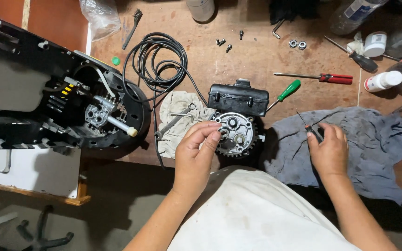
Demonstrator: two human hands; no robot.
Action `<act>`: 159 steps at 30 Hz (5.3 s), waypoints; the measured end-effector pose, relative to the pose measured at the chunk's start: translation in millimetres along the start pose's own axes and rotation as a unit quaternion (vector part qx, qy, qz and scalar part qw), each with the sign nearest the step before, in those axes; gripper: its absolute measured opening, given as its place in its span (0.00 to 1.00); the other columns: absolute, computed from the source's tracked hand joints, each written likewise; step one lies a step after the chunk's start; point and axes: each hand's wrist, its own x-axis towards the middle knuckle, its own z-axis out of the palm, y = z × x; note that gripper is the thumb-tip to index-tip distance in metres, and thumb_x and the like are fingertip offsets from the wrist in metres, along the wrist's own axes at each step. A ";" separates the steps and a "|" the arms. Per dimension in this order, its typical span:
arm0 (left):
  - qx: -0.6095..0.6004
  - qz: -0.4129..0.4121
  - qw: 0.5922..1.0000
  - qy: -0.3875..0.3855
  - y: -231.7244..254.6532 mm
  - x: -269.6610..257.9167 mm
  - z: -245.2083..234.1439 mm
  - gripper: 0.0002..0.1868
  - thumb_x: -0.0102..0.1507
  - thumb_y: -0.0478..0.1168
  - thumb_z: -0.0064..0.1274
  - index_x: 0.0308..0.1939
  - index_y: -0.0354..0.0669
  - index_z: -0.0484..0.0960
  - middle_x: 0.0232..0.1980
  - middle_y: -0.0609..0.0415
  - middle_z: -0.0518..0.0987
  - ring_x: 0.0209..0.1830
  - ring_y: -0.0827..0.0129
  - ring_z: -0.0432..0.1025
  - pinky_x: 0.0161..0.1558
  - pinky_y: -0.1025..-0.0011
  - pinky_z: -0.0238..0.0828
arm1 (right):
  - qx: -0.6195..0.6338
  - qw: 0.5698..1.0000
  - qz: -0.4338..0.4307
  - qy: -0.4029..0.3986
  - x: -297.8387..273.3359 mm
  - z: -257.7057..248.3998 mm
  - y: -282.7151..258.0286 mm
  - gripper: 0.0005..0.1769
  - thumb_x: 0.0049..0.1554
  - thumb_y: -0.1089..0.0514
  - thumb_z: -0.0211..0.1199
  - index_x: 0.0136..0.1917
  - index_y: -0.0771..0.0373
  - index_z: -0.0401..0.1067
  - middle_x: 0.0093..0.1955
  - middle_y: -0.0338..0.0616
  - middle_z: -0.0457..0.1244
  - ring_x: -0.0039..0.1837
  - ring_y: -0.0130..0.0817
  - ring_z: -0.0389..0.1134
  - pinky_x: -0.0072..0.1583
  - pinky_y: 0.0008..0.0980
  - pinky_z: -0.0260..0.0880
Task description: The person assembles a small electric motor on a workbench. They place several small metal rings into the stator slots, then use a screwdriver to press and seat the rings. The person repeatedly picks up and places the rings and uses the screwdriver to adjust them within the motor housing.
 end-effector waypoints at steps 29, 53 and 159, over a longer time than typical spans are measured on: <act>0.238 -0.297 0.917 -0.119 -186.3 55.4 -59.7 0.22 0.77 0.58 0.63 0.50 0.44 1.00 0.43 0.40 0.94 0.51 0.47 0.88 0.56 0.52 0.85 | 0.235 0.957 0.154 -0.077 178.8 -8.7 -20.2 0.13 0.70 0.48 0.79 0.64 0.52 0.88 0.46 0.42 0.76 0.49 0.35 0.77 0.51 0.35 0.75; 0.068 -0.464 0.863 -0.189 -275.8 120.6 -70.4 0.25 0.66 0.53 0.75 0.40 0.28 0.94 0.24 0.33 0.86 0.19 0.51 0.84 0.20 0.62 0.78 | -0.039 0.978 0.139 -0.152 284.1 72.3 -26.1 0.14 0.69 0.43 0.74 0.65 0.42 0.89 0.59 0.47 0.77 0.70 0.53 0.78 0.69 0.53 0.79; 0.003 -0.407 0.887 -0.218 -253.7 114.2 -95.5 0.24 0.70 0.55 0.67 0.38 0.33 0.92 0.24 0.40 0.85 0.19 0.57 0.83 0.18 0.63 0.80 | -0.055 0.979 -0.165 -0.104 54.9 -164.9 -361.4 0.08 0.64 0.55 0.84 0.56 0.53 0.88 0.61 0.41 0.81 0.62 0.45 0.82 0.64 0.45 0.81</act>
